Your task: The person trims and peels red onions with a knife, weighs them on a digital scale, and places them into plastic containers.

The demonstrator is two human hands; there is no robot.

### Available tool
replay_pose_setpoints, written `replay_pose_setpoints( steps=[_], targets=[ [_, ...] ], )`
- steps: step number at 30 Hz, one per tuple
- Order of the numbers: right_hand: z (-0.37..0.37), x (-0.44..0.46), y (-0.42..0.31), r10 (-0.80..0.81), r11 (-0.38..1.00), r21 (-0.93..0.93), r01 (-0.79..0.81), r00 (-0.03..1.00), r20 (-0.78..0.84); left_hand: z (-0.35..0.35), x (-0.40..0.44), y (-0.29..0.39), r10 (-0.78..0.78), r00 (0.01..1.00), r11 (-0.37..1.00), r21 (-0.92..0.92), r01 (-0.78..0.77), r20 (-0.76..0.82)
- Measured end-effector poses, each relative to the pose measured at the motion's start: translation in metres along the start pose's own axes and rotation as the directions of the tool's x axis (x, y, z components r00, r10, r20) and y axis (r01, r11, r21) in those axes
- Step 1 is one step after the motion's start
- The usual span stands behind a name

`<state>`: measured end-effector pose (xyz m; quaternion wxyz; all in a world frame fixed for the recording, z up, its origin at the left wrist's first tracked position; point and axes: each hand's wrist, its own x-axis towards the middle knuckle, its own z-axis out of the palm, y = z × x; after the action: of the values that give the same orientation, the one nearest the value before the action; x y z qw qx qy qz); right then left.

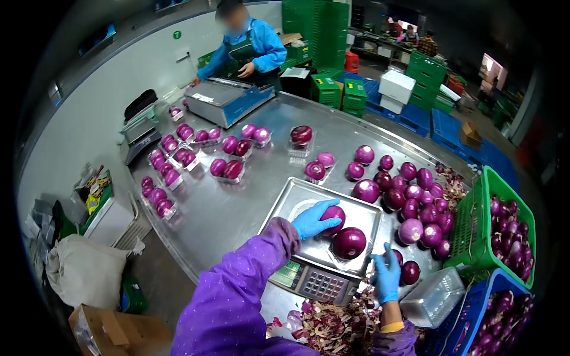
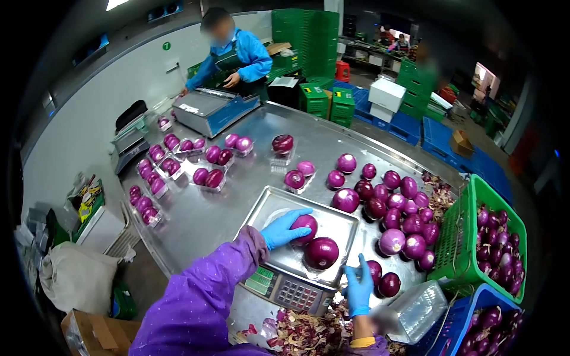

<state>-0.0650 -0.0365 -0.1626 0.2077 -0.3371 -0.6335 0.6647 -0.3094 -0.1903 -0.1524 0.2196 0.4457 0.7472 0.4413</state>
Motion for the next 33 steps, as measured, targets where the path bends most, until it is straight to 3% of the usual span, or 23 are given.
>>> replay_pose_setpoints(
  steps=[1, 4, 8, 13, 16, 20, 22, 24, 25, 29, 32, 33],
  targets=[
    [0.007, -0.003, -0.002, 0.016, 1.000, 0.001, -0.016, 1.000, 0.019, 0.010, 0.002, -0.005, -0.001, 0.995, 1.000, 0.005, 0.001, -0.100],
    [0.023, 0.000, 0.002, 0.089, 0.992, 0.080, -0.094, 0.994, 0.060, 0.011, 0.007, -0.005, -0.080, 0.993, 0.996, 0.019, 0.082, -0.087],
    [0.033, 0.003, 0.001, 0.142, 0.976, 0.155, -0.152, 0.987, 0.073, 0.005, 0.008, -0.006, -0.275, 0.961, 0.930, -0.255, 0.263, -0.012],
    [0.049, 0.002, -0.013, 0.168, 0.960, 0.206, -0.190, 0.978, 0.122, 0.006, -0.008, -0.008, -0.191, 0.970, 0.972, -0.166, 0.166, -0.150],
    [0.071, -0.011, -0.033, 0.104, 0.970, 0.202, -0.132, 0.984, 0.144, -0.011, -0.046, -0.002, -0.228, 0.949, 0.925, -0.352, 0.142, -0.219],
    [0.123, -0.029, -0.035, 0.015, 0.996, 0.073, -0.042, 0.938, 0.347, -0.049, -0.118, 0.003, -0.243, 0.863, 0.888, -0.460, 0.013, -0.444],
    [0.156, -0.044, -0.033, 0.032, 0.998, -0.059, -0.005, 0.883, 0.468, -0.075, -0.160, 0.001, -0.318, 0.808, 0.887, -0.456, 0.070, -0.496],
    [0.190, -0.054, -0.010, -0.041, 0.950, -0.236, 0.206, 0.829, 0.558, -0.088, -0.201, -0.037, -0.340, 0.735, 0.904, -0.420, 0.084, -0.587],
    [0.205, -0.064, -0.003, -0.029, 0.955, -0.219, 0.199, 0.799, 0.600, -0.093, -0.222, -0.055, -0.367, 0.706, 0.898, -0.429, 0.099, -0.606],
    [0.257, -0.089, 0.032, 0.267, 0.958, -0.266, -0.104, 0.659, 0.703, -0.096, -0.287, -0.098, -0.503, 0.596, 0.855, -0.460, 0.238, -0.626],
    [0.280, -0.092, 0.048, 0.383, 0.915, -0.381, -0.133, 0.588, 0.713, -0.088, -0.315, -0.128, -0.573, 0.542, 0.817, -0.480, 0.318, -0.615],
    [0.292, -0.094, 0.097, 0.319, 0.927, -0.368, -0.071, 0.666, 0.674, -0.082, -0.320, -0.142, -0.572, 0.531, 0.818, -0.482, 0.314, -0.625]
  ],
)
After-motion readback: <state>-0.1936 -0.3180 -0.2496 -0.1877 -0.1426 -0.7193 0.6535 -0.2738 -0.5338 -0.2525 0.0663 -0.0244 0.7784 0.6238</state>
